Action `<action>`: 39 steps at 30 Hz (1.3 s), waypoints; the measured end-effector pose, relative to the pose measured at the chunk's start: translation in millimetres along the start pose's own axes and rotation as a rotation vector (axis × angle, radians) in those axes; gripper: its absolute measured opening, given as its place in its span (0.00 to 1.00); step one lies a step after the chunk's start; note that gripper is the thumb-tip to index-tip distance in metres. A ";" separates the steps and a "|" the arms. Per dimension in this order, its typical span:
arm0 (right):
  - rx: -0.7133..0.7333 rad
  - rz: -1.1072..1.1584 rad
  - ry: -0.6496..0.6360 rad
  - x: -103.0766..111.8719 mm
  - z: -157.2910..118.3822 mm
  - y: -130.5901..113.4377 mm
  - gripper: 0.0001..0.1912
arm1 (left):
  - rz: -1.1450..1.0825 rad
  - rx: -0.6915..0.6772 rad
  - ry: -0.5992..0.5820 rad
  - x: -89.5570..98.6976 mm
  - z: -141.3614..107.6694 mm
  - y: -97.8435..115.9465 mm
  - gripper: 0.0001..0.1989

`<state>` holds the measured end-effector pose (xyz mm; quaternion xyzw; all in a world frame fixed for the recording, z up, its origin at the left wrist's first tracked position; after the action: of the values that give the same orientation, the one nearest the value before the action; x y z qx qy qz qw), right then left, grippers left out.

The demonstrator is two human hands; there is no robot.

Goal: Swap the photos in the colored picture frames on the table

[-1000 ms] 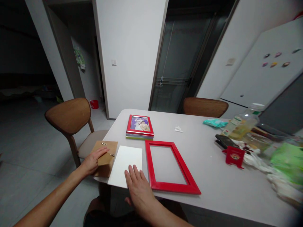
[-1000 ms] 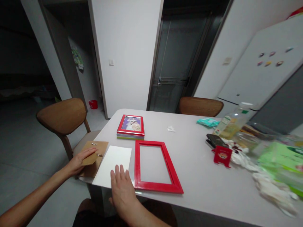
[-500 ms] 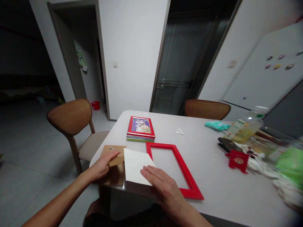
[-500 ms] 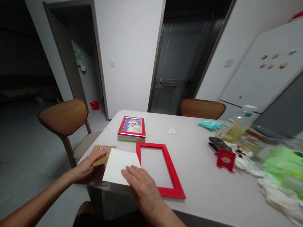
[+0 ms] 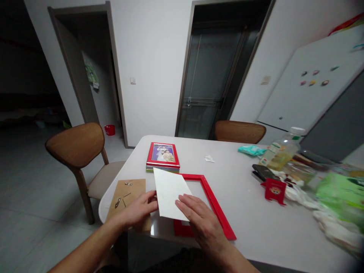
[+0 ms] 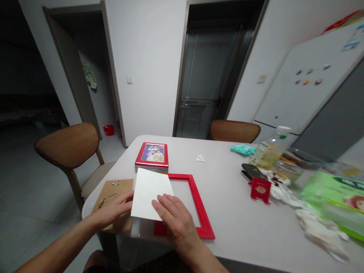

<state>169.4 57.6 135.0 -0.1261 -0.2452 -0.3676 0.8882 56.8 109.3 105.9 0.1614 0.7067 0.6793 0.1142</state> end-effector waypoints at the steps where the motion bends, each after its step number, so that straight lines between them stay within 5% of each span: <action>1: -0.011 -0.004 -0.002 -1.3 -0.1 1.8 0.20 | -0.136 0.039 0.036 -5.1 2.9 -3.5 0.22; 6: -0.056 0.019 -0.053 -9.2 -4.9 9.8 0.18 | -0.622 0.134 0.179 -14.6 16.7 -18.5 0.20; 11: -0.186 0.156 -0.220 -17.6 -15.7 15.1 0.19 | -0.607 0.184 0.316 -12.3 24.7 -39.1 0.20; 13: -0.398 0.220 -0.218 -15.6 -20.0 34.6 0.23 | -0.583 0.172 0.345 -15.2 25.4 -43.2 0.19; 18: -1.214 0.456 -0.064 -17.9 -55.9 102.7 0.26 | -0.553 0.083 0.305 -42.3 30.6 -35.8 0.18; 21: -1.407 0.717 -0.071 -28.5 -67.5 114.5 0.26 | -0.376 0.041 0.321 -49.7 36.6 -37.6 0.21; 25: -1.499 0.702 -0.041 -22.7 -83.1 140.1 0.27 | 0.247 -0.162 0.412 -39.3 35.5 -42.2 0.28; 28: -1.524 0.592 -0.059 -22.9 -94.5 154.1 0.28 | 0.555 -0.236 0.332 -46.6 31.2 -54.3 0.33; 35: -1.421 0.577 -0.091 -50.7 -88.2 150.6 0.26 | 0.671 -0.300 0.287 -49.9 30.8 -58.9 0.31; 39: -1.214 0.227 -0.195 -47.7 -75.0 155.1 0.22 | 0.689 -0.338 0.290 -44.0 31.9 -55.3 0.30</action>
<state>276.9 163.7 39.4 -0.6665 -0.0578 -0.3315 0.6652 105.5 120.5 46.6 0.2701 0.4986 0.8000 -0.1961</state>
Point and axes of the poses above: each hand's wrist, its own z-axis towards the middle knuckle, its own x-axis out of the back of the hand, y = z × x, the point moved 9 cm from there along z, towards the middle knuckle, and after that the axes turned 15 degrees about y, right-handed, at the moved point
